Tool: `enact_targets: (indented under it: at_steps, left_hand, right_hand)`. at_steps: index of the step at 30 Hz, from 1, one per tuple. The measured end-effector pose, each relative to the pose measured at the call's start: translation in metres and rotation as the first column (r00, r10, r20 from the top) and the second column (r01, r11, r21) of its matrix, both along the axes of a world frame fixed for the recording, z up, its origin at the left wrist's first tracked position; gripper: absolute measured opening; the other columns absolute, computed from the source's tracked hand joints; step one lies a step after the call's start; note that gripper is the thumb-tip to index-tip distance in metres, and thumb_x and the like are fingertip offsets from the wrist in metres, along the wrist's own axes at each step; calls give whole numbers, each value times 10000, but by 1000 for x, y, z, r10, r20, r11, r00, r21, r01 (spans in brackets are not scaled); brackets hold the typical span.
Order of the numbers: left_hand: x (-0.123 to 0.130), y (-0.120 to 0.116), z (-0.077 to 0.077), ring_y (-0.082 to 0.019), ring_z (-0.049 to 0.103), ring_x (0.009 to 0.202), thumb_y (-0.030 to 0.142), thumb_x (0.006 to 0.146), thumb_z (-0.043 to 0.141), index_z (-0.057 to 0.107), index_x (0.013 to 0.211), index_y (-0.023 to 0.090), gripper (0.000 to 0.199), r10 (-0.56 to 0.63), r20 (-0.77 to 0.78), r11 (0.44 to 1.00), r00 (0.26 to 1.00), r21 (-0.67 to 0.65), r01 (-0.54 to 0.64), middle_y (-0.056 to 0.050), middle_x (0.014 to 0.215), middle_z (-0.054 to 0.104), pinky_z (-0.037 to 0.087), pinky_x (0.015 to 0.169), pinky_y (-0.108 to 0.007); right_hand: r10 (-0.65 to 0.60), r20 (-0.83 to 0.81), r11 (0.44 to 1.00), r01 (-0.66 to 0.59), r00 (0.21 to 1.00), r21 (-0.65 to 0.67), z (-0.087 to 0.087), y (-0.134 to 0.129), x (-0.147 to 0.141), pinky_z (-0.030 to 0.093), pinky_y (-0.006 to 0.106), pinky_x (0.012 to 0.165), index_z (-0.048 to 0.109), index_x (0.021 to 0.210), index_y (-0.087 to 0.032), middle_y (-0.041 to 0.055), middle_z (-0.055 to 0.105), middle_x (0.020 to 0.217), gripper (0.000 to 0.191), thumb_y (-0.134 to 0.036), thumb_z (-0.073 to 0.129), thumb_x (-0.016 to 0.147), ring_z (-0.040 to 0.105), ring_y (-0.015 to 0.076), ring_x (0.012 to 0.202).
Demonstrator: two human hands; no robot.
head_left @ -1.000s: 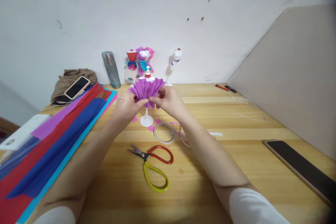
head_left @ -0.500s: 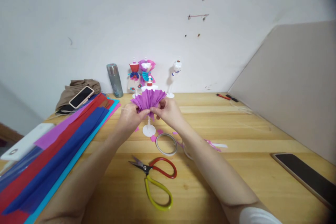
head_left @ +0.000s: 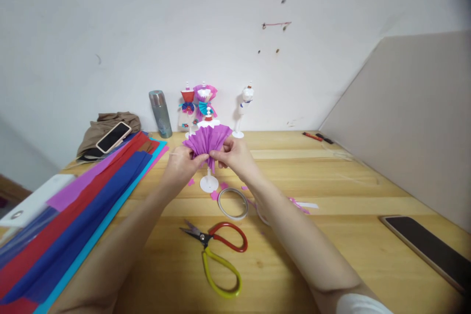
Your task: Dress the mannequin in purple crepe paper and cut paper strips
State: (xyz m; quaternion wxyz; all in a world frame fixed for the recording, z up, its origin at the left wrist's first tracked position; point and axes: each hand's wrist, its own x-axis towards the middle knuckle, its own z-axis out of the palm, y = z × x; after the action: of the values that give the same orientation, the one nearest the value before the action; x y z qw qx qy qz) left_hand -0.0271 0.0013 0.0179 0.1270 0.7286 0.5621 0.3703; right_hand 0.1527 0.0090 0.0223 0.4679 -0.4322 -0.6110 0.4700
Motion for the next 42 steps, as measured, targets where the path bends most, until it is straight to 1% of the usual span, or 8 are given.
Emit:
enact_targets:
  at_steps: [5,11,16,24,28,33,37,42]
  left_hand:
    - [-1,2,-1,-233,706,732,342,857,790,719,706,184,230,-15,-15,1000,1000,12,15,-36,660,710,521,662,-302]
    - [-1,3,0,-234,719,746,313,845,806,736,740,179,183,-1,18,1000,1000,-14,1,-34,691,734,547,673,-303]
    - [3,-3,4,-198,708,716,256,839,796,780,833,186,71,-29,67,999,997,22,28,-14,756,788,574,697,-284]
    - [4,-3,4,-235,744,800,237,854,777,788,835,189,52,11,-42,999,999,42,-9,-46,840,814,581,761,-306]
    - [5,-5,4,-221,738,807,212,853,780,791,870,194,28,-1,-21,999,1000,52,2,-41,887,819,569,773,-303]
    - [6,-6,4,-204,695,738,232,844,797,773,811,187,61,24,-40,998,999,63,-22,-30,781,779,548,735,-301]
    - [5,-4,3,-184,661,682,241,840,799,767,802,182,78,25,-7,999,1000,47,-24,-9,721,743,522,685,-287]
    - [3,-2,4,-147,553,572,291,827,802,697,664,182,222,14,-13,999,1000,45,-13,19,575,639,468,594,-263]
  right_hand:
    - [-20,71,999,18,997,28,-5,4,1,395,256,489,577,658,-223,-45,557,476,183,-236,741,738,532,135,459]
    - [-64,221,992,37,973,121,-7,5,7,434,281,551,558,686,-221,-34,584,551,176,-219,720,753,562,150,526]
    - [-46,232,993,19,972,117,-3,2,8,427,272,548,587,721,-211,-28,611,596,144,-225,719,776,554,140,536]
    - [-67,261,989,31,963,142,-1,-2,5,407,258,529,599,712,-202,-3,636,623,215,-338,715,833,554,140,556]
    - [-81,268,987,39,960,157,-4,-1,5,409,266,536,577,732,-214,-16,611,621,211,-350,708,827,548,145,563]
    - [-96,266,982,47,959,185,-7,2,6,413,276,552,573,765,-219,-8,620,646,154,-310,654,858,547,146,565]
    - [-98,288,979,41,953,198,-10,5,8,418,282,566,540,744,-228,-1,623,631,167,-287,637,868,545,149,563]
    - [-94,327,977,24,940,211,-7,4,10,388,289,567,537,704,-226,-8,584,598,212,-304,641,872,522,150,560]
